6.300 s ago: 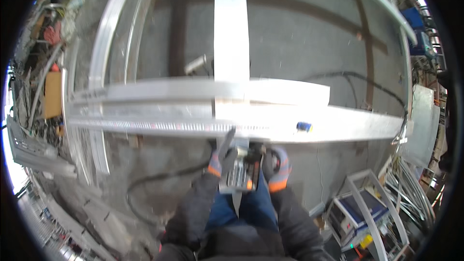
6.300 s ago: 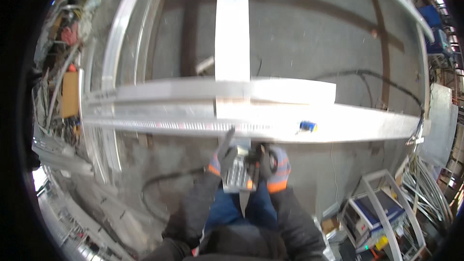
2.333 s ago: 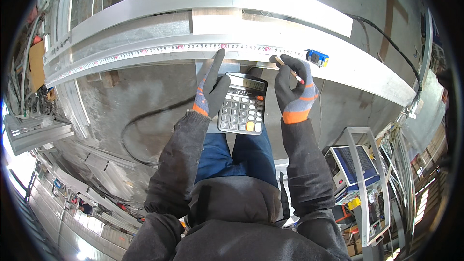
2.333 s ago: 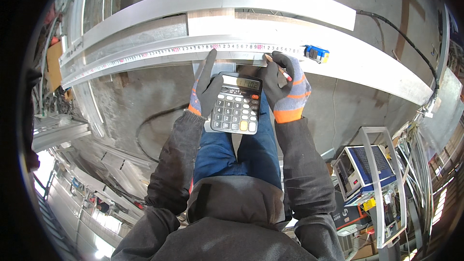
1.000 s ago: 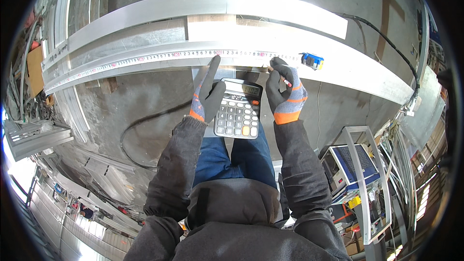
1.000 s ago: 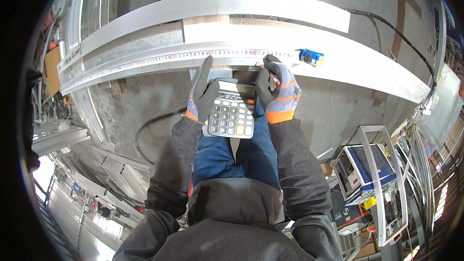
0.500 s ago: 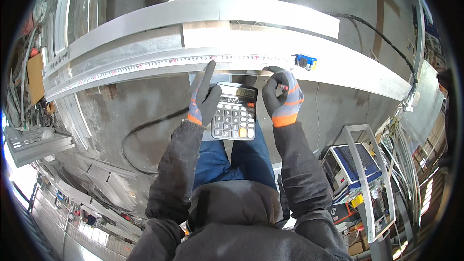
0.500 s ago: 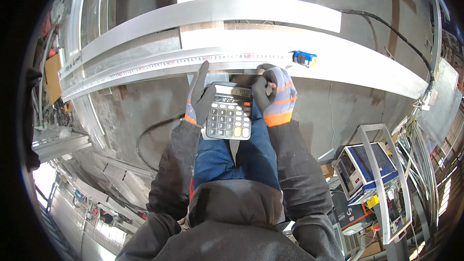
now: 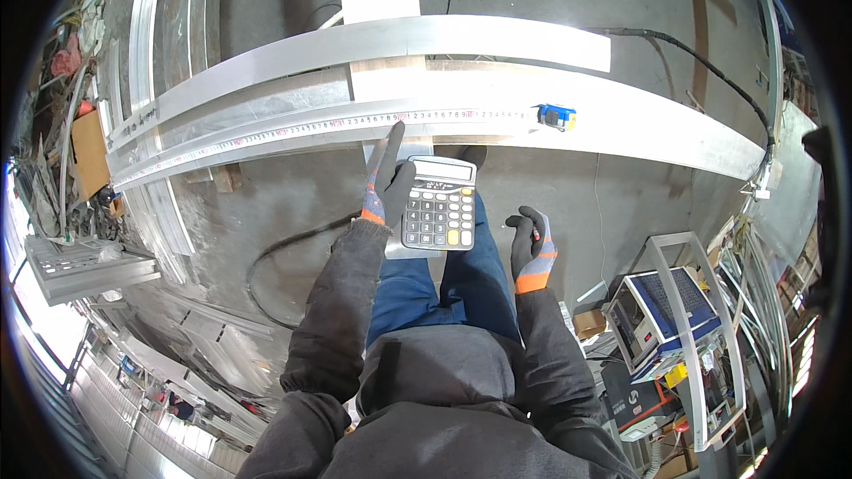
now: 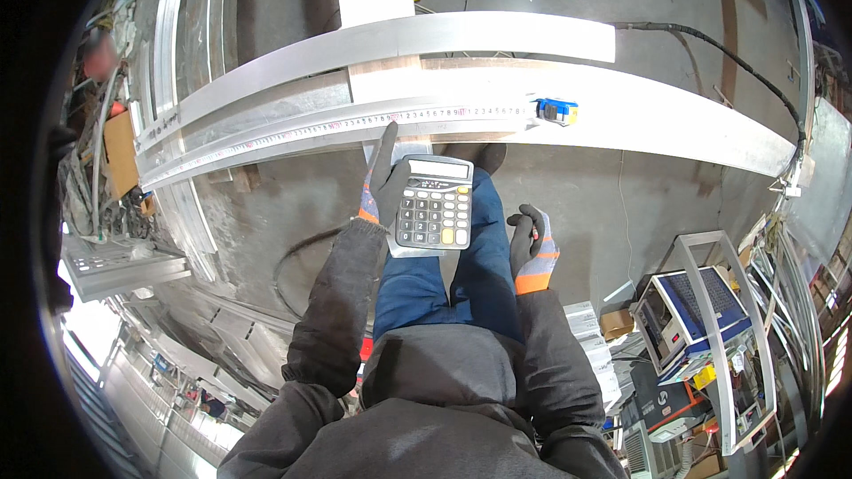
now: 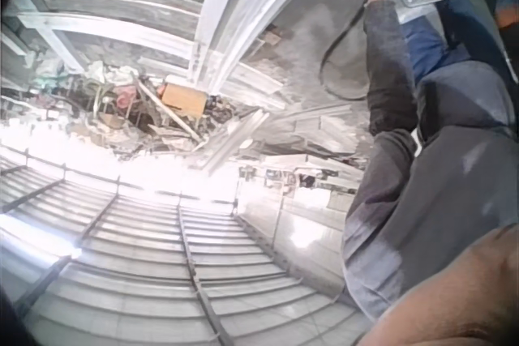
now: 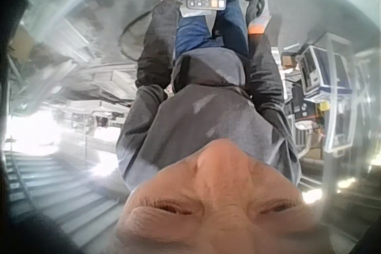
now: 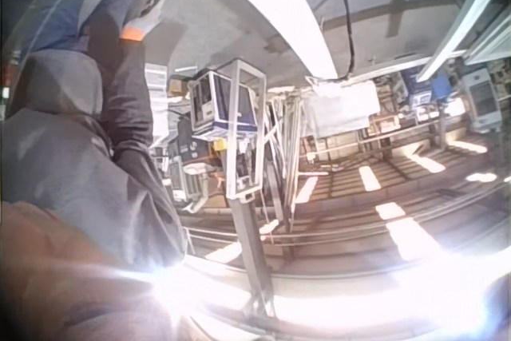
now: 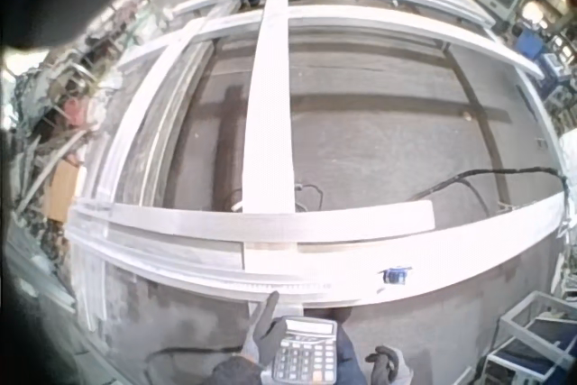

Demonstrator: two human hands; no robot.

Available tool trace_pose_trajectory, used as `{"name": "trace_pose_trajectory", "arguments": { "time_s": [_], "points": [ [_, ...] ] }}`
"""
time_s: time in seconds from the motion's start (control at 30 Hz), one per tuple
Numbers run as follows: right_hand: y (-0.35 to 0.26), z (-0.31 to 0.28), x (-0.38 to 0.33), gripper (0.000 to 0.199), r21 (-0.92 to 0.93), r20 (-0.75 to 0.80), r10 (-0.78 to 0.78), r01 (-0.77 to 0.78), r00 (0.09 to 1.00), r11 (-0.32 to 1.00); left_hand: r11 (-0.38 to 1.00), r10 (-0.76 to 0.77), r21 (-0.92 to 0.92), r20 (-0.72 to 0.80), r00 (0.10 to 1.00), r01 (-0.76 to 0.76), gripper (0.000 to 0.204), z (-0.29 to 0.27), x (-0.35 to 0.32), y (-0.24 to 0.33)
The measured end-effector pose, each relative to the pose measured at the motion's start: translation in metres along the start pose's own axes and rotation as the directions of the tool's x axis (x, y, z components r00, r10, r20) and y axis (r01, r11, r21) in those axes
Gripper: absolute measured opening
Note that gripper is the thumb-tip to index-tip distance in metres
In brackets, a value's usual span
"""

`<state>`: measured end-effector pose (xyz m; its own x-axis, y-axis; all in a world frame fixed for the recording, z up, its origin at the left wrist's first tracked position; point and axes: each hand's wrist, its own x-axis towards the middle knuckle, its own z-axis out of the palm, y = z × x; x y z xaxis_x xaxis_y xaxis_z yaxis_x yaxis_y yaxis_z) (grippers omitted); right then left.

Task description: The person measures a long aluminum profile with a tape measure, then uses a set square and a pencil to mark cut lines on the profile. The person handles the tape measure, set square, and pencil while working on the metal frame.

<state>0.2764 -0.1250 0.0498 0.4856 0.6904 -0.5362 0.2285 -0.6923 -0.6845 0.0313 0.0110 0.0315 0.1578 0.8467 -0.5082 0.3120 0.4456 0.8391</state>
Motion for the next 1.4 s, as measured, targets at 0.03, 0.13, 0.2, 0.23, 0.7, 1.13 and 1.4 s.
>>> {"name": "trace_pose_trajectory", "arguments": {
  "time_s": [0.03, 0.13, 0.2, 0.23, 0.7, 1.13, 1.4],
  "points": [
    [0.002, 0.001, -0.002, 0.022, 0.031, 0.009, 0.019, -0.019, 1.0, 0.999, 0.998, 0.034, 0.045, -0.017, 0.999, -0.033, 0.067, 0.0, 0.001, -0.001],
    [-0.003, 0.002, 0.003, 0.021, 0.062, 0.008, 0.019, -0.02, 1.0, 0.998, 0.985, 0.105, 0.139, -0.042, 0.994, -0.098, 0.069, 0.0, 0.004, -0.01],
    [-0.014, 0.003, 0.016, 0.021, 0.055, -0.04, -0.035, 0.037, 0.999, 0.998, 0.989, 0.081, 0.124, -0.016, 0.997, -0.078, 0.069, -0.001, 0.005, -0.016],
    [-0.021, 0.004, 0.025, 0.022, 0.099, -0.07, -0.128, 0.135, 0.989, 0.986, 0.994, 0.052, 0.1, 0.005, 0.999, -0.052, 0.07, -0.001, 0.006, -0.02],
    [-0.032, 0.035, 0.001, 0.009, 0.368, 0.407, 0.126, -0.288, 0.905, 0.884, 0.999, 0.024, 0.046, -0.031, 0.999, -0.022, 0.068, 0.001, 0.003, -0.021],
    [-0.032, 0.022, -0.025, 0.009, 0.486, 0.4, 0.088, -0.292, 0.912, 0.824, 0.993, 0.03, 0.118, -0.006, 1.0, -0.029, 0.072, 0.001, 0.003, -0.01],
    [0.009, -0.006, -0.002, 0.022, 0.421, 0.242, 0.233, -0.319, 0.942, 0.849, 0.996, -0.023, 0.083, -0.001, 1.0, 0.023, 0.072, 0.001, 0.003, -0.004]
  ]
}}
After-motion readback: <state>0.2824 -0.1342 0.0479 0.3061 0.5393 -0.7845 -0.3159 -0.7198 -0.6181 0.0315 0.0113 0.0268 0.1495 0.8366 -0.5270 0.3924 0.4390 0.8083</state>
